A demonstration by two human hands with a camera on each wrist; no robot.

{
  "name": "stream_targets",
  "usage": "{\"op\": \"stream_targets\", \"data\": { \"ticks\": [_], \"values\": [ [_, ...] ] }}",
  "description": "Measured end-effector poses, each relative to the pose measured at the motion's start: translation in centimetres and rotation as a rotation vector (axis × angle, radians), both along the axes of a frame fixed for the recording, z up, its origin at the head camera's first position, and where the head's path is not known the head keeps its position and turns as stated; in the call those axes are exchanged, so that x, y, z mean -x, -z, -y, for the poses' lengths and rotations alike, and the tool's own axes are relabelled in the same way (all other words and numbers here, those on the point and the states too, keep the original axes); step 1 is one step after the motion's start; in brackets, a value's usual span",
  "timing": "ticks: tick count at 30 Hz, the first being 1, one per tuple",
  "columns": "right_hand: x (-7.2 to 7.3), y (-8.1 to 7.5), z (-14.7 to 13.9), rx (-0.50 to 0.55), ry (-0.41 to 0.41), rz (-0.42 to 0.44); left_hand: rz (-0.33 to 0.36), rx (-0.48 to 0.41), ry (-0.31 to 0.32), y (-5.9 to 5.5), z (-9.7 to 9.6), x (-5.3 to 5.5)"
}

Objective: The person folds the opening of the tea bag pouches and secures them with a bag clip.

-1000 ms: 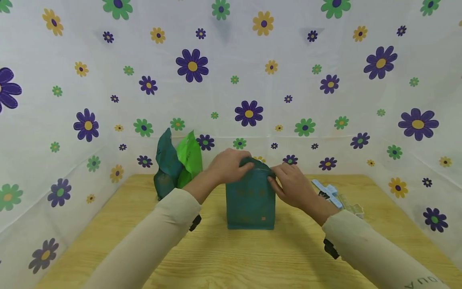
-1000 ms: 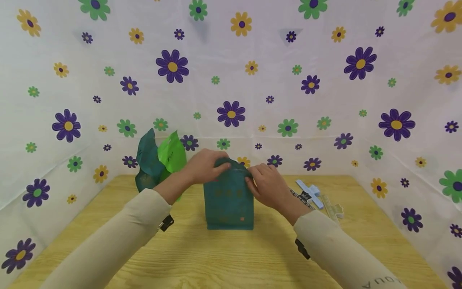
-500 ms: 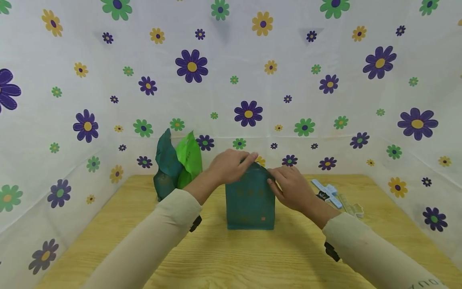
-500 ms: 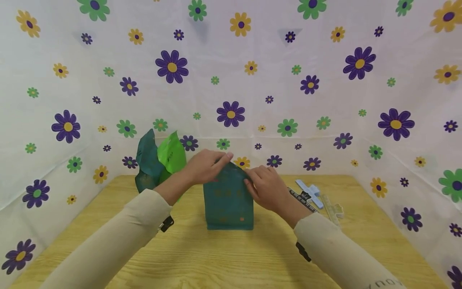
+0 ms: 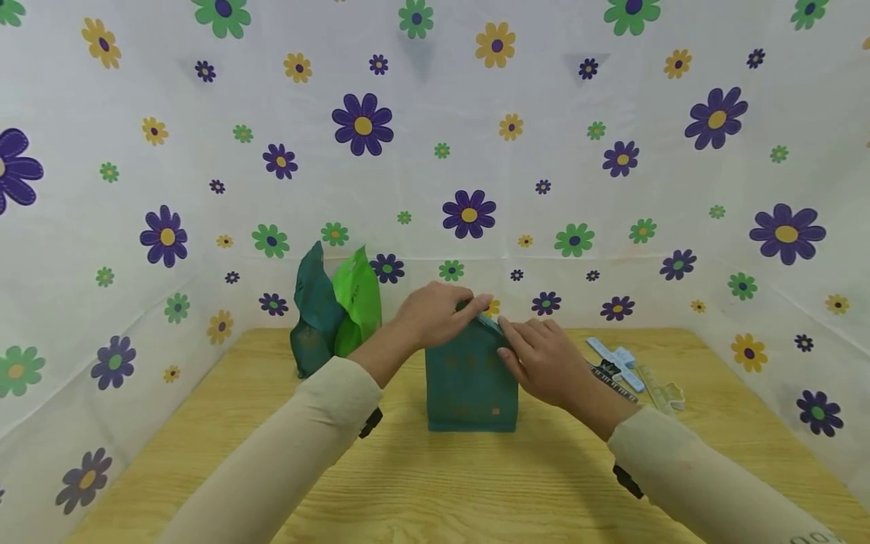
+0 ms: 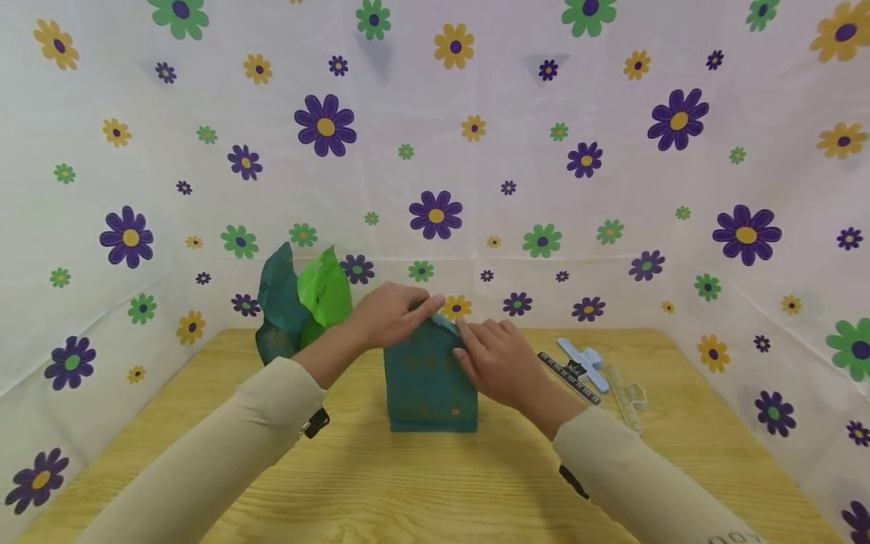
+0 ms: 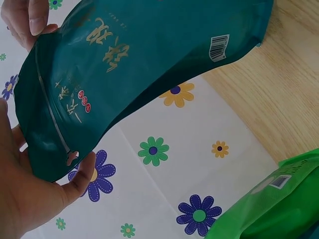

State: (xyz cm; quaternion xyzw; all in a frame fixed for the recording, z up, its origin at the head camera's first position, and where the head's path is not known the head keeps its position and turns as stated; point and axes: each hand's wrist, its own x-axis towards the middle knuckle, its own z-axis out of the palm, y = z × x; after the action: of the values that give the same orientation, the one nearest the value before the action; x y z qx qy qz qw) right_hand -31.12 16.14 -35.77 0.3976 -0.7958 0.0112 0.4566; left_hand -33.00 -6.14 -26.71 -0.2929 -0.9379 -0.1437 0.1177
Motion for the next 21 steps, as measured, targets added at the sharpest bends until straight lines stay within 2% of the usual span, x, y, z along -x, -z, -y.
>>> {"op": "stream_targets", "data": {
  "ticks": [3, 6, 10, 14, 21],
  "values": [
    [0.0, 0.1, 0.0, -0.022, 0.028, -0.029, -0.006, 0.012, 0.001, 0.1, 0.0, -0.1],
    [-0.1, 0.1, 0.0, -0.016, 0.017, -0.026, -0.013, 0.017, 0.004, 0.1, 0.0, -0.2],
    [0.1, -0.3, -0.1, 0.048, -0.029, 0.026, -0.007, 0.009, 0.021, 0.2, 0.2, -0.3],
    [0.3, -1.5, 0.1, 0.115, -0.055, 0.075, -0.012, 0.006, 0.037, 0.3, 0.3, -0.3],
    [0.5, -2.8, 1.0, 0.112, -0.032, 0.166, -0.013, 0.016, 0.047, 0.3, 0.4, -0.2]
  ]
}}
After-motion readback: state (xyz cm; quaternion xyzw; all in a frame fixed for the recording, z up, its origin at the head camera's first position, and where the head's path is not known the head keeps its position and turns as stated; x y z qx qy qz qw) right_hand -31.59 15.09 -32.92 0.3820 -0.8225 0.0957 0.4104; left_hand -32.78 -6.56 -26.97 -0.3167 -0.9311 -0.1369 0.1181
